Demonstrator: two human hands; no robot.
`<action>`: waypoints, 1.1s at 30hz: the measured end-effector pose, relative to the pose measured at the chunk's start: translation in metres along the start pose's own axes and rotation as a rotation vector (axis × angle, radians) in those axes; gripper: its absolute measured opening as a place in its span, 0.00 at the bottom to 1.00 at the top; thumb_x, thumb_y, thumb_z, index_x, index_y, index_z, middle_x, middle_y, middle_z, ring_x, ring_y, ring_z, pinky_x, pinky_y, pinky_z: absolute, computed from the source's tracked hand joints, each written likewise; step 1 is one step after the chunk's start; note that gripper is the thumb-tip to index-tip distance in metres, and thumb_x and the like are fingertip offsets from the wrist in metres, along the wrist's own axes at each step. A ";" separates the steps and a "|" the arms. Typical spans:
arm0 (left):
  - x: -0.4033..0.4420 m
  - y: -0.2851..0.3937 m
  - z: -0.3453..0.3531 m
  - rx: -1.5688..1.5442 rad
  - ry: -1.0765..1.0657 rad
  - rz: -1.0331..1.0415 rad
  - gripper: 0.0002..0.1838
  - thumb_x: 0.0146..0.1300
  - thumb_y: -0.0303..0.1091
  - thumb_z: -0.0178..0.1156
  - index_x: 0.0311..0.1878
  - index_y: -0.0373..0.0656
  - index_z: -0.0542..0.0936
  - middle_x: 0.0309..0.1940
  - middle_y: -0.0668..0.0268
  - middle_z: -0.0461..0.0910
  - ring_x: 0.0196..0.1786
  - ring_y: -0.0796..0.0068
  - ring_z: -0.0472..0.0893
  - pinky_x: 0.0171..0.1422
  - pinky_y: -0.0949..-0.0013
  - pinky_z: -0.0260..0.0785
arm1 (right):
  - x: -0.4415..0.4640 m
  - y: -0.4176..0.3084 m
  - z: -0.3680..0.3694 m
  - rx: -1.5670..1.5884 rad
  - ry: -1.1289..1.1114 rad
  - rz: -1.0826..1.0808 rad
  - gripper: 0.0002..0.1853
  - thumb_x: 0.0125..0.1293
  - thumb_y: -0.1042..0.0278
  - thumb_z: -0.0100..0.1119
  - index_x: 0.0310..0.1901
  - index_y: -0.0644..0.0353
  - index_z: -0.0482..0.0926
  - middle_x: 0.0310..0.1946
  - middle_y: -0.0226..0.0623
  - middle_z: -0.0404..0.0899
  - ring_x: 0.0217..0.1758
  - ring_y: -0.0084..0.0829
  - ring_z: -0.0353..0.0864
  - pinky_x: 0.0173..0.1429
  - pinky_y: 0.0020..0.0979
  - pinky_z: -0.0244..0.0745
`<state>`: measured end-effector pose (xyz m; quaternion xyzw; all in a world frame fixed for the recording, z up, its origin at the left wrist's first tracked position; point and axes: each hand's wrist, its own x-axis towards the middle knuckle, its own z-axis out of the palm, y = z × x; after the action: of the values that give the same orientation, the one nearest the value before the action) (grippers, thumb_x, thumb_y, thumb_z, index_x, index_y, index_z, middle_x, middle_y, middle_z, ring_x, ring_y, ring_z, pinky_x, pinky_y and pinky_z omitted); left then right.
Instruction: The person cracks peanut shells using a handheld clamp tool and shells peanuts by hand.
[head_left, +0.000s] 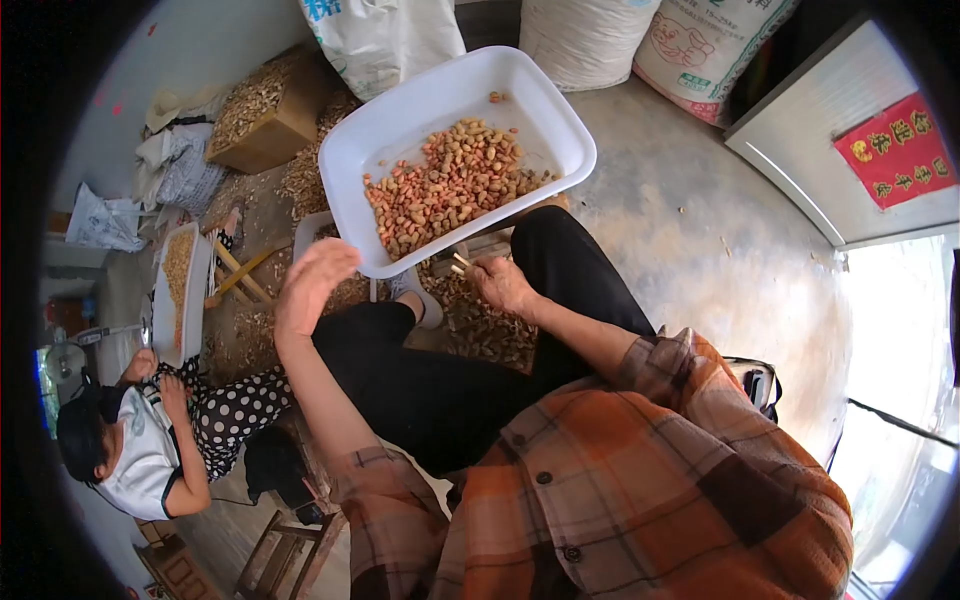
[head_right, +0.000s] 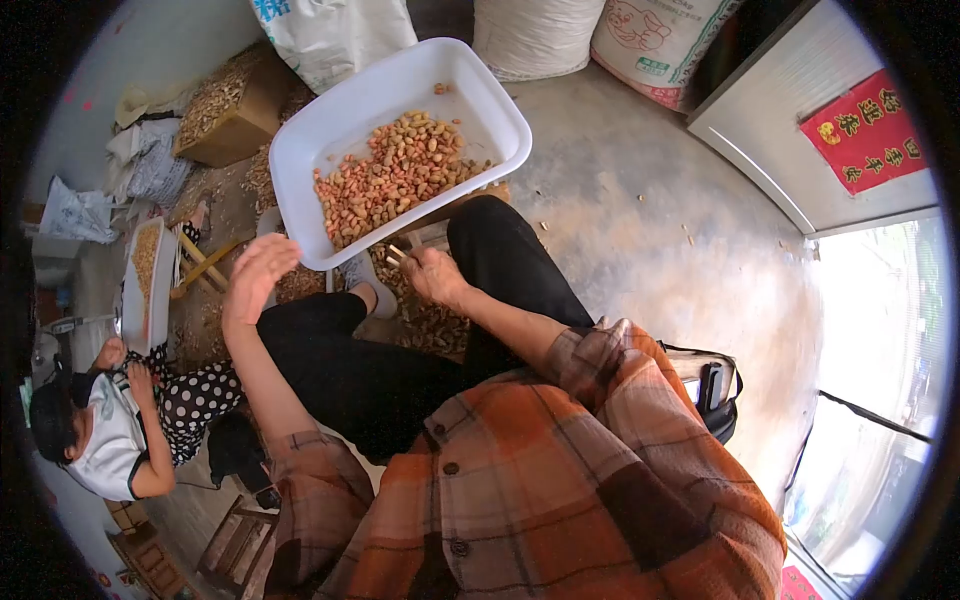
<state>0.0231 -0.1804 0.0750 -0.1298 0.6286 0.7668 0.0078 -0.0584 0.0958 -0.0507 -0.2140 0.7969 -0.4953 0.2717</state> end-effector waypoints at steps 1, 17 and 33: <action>0.002 0.000 0.006 -0.018 -0.228 -0.002 0.23 0.65 0.40 0.50 0.55 0.30 0.70 0.48 0.49 0.77 0.54 0.59 0.77 0.62 0.60 0.66 | 0.003 0.002 0.001 0.046 0.002 0.015 0.17 0.64 0.59 0.47 0.37 0.66 0.77 0.32 0.58 0.78 0.41 0.56 0.77 0.47 0.47 0.71; 0.152 -0.078 0.124 1.392 0.069 -0.321 0.45 0.53 0.54 0.63 0.70 0.46 0.57 0.68 0.45 0.52 0.67 0.41 0.59 0.67 0.48 0.58 | 0.005 0.012 -0.013 0.139 0.014 0.155 0.15 0.65 0.60 0.47 0.38 0.65 0.78 0.31 0.57 0.78 0.41 0.55 0.77 0.47 0.46 0.71; 0.290 -0.102 0.138 1.313 0.068 0.005 0.30 0.60 0.57 0.52 0.66 0.61 0.65 0.68 0.54 0.54 0.66 0.40 0.55 0.69 0.40 0.46 | 0.000 0.021 -0.017 -0.047 0.146 -0.011 0.13 0.66 0.63 0.48 0.36 0.66 0.75 0.24 0.51 0.76 0.29 0.47 0.79 0.35 0.42 0.73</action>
<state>-0.2656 -0.0698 -0.0595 -0.1210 0.9660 0.2195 0.0638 -0.0703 0.1162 -0.0637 -0.1882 0.8248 -0.4921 0.2052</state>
